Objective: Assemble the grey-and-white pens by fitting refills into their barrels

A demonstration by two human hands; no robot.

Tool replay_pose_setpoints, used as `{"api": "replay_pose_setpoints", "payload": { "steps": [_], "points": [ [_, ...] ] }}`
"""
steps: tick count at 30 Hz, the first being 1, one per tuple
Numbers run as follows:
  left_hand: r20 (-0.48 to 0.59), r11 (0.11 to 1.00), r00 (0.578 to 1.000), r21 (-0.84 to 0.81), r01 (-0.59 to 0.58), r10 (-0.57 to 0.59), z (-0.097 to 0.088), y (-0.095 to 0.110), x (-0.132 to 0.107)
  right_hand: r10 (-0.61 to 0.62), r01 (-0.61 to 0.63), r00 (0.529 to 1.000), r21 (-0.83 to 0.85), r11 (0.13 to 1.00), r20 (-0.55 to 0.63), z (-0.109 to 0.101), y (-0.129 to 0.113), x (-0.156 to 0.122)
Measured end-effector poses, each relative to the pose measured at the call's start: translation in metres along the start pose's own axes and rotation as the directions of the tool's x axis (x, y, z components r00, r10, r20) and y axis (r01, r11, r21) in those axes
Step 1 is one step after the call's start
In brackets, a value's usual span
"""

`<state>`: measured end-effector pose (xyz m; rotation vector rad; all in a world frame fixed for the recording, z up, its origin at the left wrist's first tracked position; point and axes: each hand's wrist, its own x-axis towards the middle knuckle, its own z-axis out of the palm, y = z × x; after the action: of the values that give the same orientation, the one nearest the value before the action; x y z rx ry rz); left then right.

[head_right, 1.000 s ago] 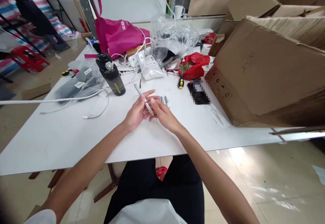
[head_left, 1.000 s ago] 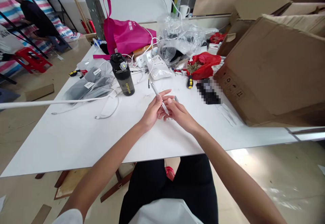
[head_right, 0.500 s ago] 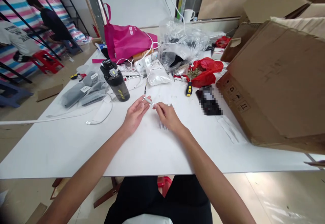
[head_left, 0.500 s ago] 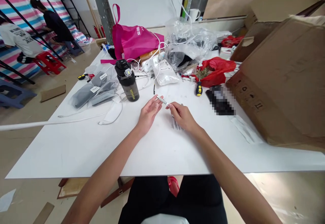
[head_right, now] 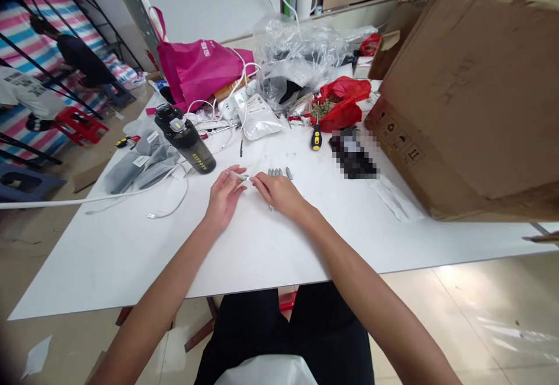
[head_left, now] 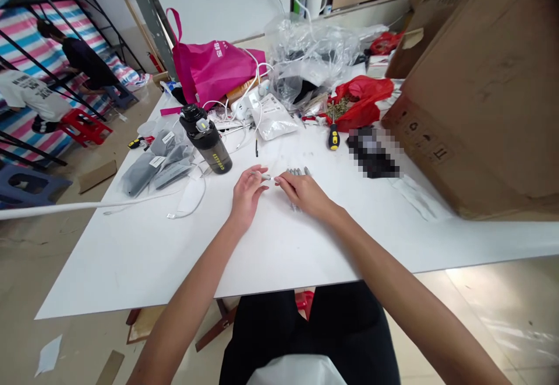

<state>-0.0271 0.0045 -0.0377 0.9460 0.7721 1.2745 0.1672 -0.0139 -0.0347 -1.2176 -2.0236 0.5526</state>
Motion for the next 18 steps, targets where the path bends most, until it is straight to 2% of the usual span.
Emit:
{"api": "replay_pose_setpoints", "payload": {
  "steps": [3,6,8,11,13,18],
  "points": [
    [0.024,1.0,1.0,0.002,0.01,-0.01,-0.001,0.001,0.001,-0.004,0.004,1.0,-0.009,1.0,-0.009,0.001,0.001,0.0],
    [-0.086,0.999,0.996,0.036,-0.012,0.015,-0.004,0.0,0.003,-0.007,0.007,1.0,-0.029,1.0,-0.001,0.006,0.002,0.0],
    [-0.109,1.0,0.994,0.017,-0.016,0.018,-0.005,0.0,0.003,-0.006,0.006,1.0,-0.047,0.999,-0.004,0.008,0.003,-0.001],
    [-0.012,0.999,1.0,-0.035,-0.012,0.012,-0.005,0.002,0.003,-0.008,0.006,1.0,-0.079,0.997,-0.019,0.01,0.006,-0.001],
    [0.015,1.0,1.0,-0.02,-0.014,0.014,-0.005,0.002,0.003,-0.016,0.013,1.0,-0.102,0.995,-0.026,0.01,0.007,-0.002],
    [-0.105,0.999,0.994,0.034,-0.015,0.019,-0.005,0.0,0.003,-0.046,0.044,0.999,-0.129,0.991,-0.012,0.01,0.005,-0.003]
  ]
}}
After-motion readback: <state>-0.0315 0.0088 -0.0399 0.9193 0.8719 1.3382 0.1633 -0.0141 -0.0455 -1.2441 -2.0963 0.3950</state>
